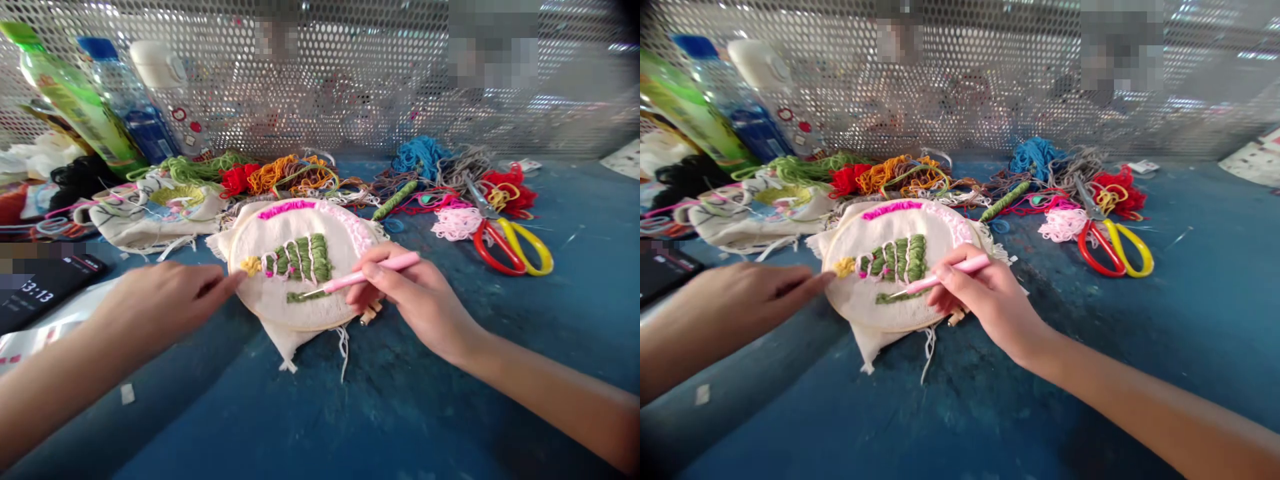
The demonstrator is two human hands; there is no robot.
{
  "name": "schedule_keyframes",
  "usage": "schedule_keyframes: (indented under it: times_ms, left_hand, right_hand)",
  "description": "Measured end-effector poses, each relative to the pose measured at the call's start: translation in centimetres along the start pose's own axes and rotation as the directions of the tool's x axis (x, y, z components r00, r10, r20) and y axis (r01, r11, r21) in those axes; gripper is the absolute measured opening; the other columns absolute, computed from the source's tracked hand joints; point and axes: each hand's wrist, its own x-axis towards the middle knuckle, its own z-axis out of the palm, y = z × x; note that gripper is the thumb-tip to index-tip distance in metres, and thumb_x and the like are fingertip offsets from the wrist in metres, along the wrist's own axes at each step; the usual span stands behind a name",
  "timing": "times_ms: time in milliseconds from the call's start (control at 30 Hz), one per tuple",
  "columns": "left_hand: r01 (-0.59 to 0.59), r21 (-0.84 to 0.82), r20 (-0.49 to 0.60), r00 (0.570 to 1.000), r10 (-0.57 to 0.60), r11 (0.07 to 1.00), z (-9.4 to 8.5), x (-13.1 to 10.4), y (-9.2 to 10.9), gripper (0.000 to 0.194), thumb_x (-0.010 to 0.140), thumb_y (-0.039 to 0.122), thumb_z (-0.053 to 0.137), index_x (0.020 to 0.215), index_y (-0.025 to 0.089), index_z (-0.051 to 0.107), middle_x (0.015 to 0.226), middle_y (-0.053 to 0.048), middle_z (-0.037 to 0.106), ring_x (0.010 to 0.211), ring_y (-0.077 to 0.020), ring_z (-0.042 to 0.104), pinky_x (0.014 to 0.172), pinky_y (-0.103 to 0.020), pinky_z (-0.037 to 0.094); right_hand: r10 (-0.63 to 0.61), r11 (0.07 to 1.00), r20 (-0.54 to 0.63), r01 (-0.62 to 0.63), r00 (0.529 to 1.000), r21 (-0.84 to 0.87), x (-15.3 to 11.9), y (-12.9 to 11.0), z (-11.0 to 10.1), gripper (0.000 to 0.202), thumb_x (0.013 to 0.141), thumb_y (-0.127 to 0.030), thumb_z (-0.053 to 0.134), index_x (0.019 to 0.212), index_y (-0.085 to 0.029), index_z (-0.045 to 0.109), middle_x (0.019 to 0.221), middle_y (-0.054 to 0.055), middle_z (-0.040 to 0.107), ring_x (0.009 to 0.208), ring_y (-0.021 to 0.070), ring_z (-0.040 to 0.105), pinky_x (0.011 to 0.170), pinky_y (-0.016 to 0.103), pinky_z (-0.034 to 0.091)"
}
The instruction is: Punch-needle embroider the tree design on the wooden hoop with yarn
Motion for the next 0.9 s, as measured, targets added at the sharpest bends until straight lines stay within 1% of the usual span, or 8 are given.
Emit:
schedule_keyframes:
  times_ms: [67,133,200,267,367,500,800,900]
  left_hand:
    - [-0.053,0.159,-0.067,0.996,0.064,0.986,-1.1,0.7,1.1,0.039,0.091,0.051,0.044,0.087,0.021,0.068,0.067,-0.003,0.062,0.056,-0.0189,0.052,0.053,-0.027,0.029]
    - [-0.313,-0.025,-0.035,0.950,0.312,0.950,-1.5,1.4,2.7,0.039,0.094,0.051,0.042,0.116,0.024,0.061,0.093,-0.004,0.066,0.070,-0.0174,0.057,0.061,-0.027,0.037]
    - [-0.500,-0.209,0.020,0.857,0.515,0.841,-1.2,2.1,4.4,0.037,0.092,0.050,0.047,0.115,0.024,0.062,0.096,-0.003,0.064,0.077,-0.0168,0.058,0.064,-0.025,0.040]
    - [-0.531,-0.324,0.083,0.809,0.582,0.783,-0.5,2.7,5.7,0.030,0.094,0.044,0.047,0.104,0.022,0.065,0.090,-0.001,0.064,0.076,-0.0156,0.057,0.063,-0.024,0.041]
    - [-0.449,-0.442,0.091,0.839,0.537,0.777,0.6,2.9,6.6,0.026,0.095,0.040,0.045,0.097,0.021,0.063,0.079,0.001,0.061,0.069,-0.0134,0.054,0.058,-0.022,0.039]
    - [-0.334,-0.503,0.115,0.888,0.445,0.797,1.0,2.8,5.8,0.027,0.094,0.043,0.047,0.089,0.020,0.061,0.072,0.002,0.056,0.064,-0.0126,0.051,0.054,-0.022,0.037]
    - [-0.288,-0.557,0.081,0.915,0.396,0.779,1.8,2.6,4.5,0.027,0.091,0.043,0.050,0.092,0.020,0.064,0.074,0.001,0.060,0.062,-0.0126,0.052,0.050,-0.021,0.038]
    - [-0.268,-0.569,0.079,0.923,0.376,0.778,2.2,2.3,4.3,0.028,0.090,0.044,0.050,0.094,0.020,0.065,0.074,0.000,0.061,0.062,-0.0135,0.052,0.049,-0.022,0.038]
  right_hand:
    - [-0.031,0.993,0.061,0.037,0.998,-0.108,0.9,-0.8,0.1,0.009,0.092,-0.024,0.057,0.087,-0.017,0.060,0.076,0.002,0.068,0.076,0.0142,0.069,0.069,0.025,0.055]
    - [-0.032,0.983,0.134,0.056,0.990,-0.178,1.7,-1.9,0.2,0.005,0.090,-0.020,0.058,0.090,-0.017,0.061,0.077,0.003,0.067,0.080,0.0162,0.068,0.072,0.028,0.054]
    - [-0.020,0.973,0.202,0.065,0.979,-0.220,2.4,-2.9,0.4,0.011,0.088,-0.018,0.060,0.099,-0.018,0.061,0.074,0.000,0.066,0.075,0.0159,0.067,0.069,0.028,0.053]
    - [-0.034,0.966,0.255,0.097,0.966,-0.241,3.1,-3.7,0.4,0.018,0.086,-0.018,0.062,0.104,-0.020,0.061,0.069,-0.002,0.062,0.066,0.0140,0.062,0.063,0.027,0.051]
    - [-0.087,0.970,0.269,0.144,0.959,-0.198,4.2,-4.9,-0.1,0.018,0.089,-0.023,0.058,0.107,-0.020,0.061,0.064,-0.004,0.055,0.055,0.0103,0.053,0.052,0.023,0.045]
    - [-0.118,0.991,0.189,0.127,0.975,-0.033,5.6,-6.3,-1.9,0.029,0.100,-0.030,0.039,0.113,-0.017,0.061,0.051,-0.006,0.042,0.046,0.0092,0.039,0.047,0.022,0.040]
    - [-0.101,0.995,-0.061,0.100,0.993,-0.018,6.8,-9.5,-4.9,0.036,0.101,-0.027,0.034,0.095,-0.015,0.067,0.051,-0.005,0.052,0.047,0.0079,0.048,0.051,0.025,0.043]
    - [-0.093,0.992,-0.198,0.074,0.976,-0.101,7.5,-10.6,-6.1,0.055,0.098,-0.024,0.017,0.090,-0.005,0.069,0.060,-0.004,0.062,0.059,0.0048,0.057,0.057,0.028,0.039]
